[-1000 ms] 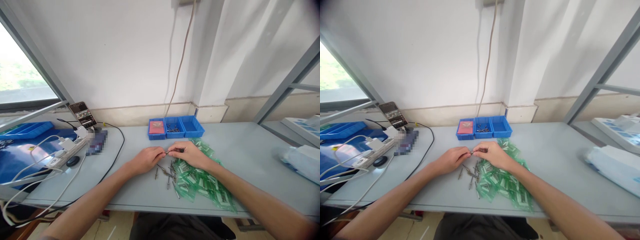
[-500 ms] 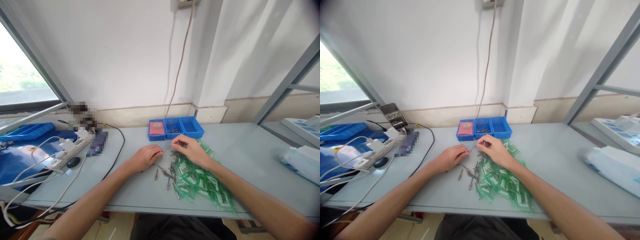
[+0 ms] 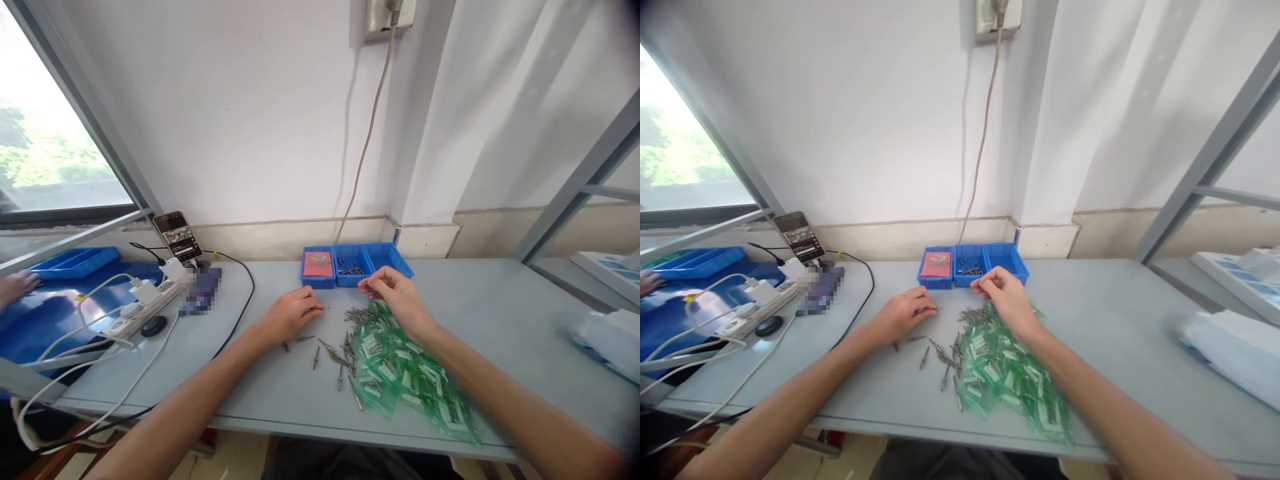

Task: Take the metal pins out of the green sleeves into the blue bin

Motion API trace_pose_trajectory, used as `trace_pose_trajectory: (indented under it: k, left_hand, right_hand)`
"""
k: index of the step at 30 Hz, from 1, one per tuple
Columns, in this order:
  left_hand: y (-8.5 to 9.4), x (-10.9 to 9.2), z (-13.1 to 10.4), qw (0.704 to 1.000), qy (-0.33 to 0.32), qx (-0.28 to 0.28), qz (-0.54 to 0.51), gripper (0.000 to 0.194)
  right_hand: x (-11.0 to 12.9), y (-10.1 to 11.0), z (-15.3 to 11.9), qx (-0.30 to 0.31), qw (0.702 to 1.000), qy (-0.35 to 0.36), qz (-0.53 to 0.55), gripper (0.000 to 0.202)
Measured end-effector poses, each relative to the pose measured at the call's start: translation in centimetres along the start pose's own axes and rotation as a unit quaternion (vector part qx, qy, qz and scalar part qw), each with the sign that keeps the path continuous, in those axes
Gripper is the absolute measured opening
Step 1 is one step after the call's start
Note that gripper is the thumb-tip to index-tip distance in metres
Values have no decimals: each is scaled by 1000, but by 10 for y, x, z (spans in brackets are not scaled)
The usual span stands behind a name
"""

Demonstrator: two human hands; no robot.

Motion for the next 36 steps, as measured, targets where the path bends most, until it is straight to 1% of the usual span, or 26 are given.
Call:
trace_pose_trajectory:
  k: [3, 7, 11, 16, 20, 24, 27, 32, 36]
  left_hand:
    - [0, 3, 0, 1000, 11, -1, 1, 19]
    - [2, 4, -1, 1000, 24, 2, -8, 17]
    - [3, 5, -2, 999, 35, 3, -17, 15]
    - [2, 10, -3, 997, 59, 10, -42, 10]
    - [1, 15, -4, 995, 87, 13, -56, 11]
    - [2, 15, -4, 994, 97, 14, -57, 17]
    - [4, 12, -3, 995, 86, 13, -55, 22]
    - [5, 1, -3, 999, 31, 15, -34, 23]
    - [1, 2, -3, 998, 38, 26, -41, 22]
  right_hand:
    - [0, 0, 0, -3, 1000, 5, 13, 17]
    - [4, -5, -1, 8, 1000, 14, 25, 25]
    - [7, -8, -4, 12, 1000, 7, 22, 30]
    - [8, -8, -5, 11, 1000, 6, 5, 30]
    - [8, -8, -4, 13, 1000, 16, -15, 31]
    - [8, -8, -3, 17, 1000, 20, -11, 31]
    - [6, -10, -4, 28, 999, 15, 5, 32]
    - [3, -13, -4, 42, 999, 6, 13, 36]
    - [5, -13, -4, 44, 999, 13, 12, 39]
Point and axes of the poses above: each hand's wrist, its own z-axis towards the middle knuckle, its own y-axis out of the back of the hand, x = y × z, the point moved 10 cm from there along z, towards the middle knuckle, and after that the axes turned 3 degrees about y, right-handed, at the moved point
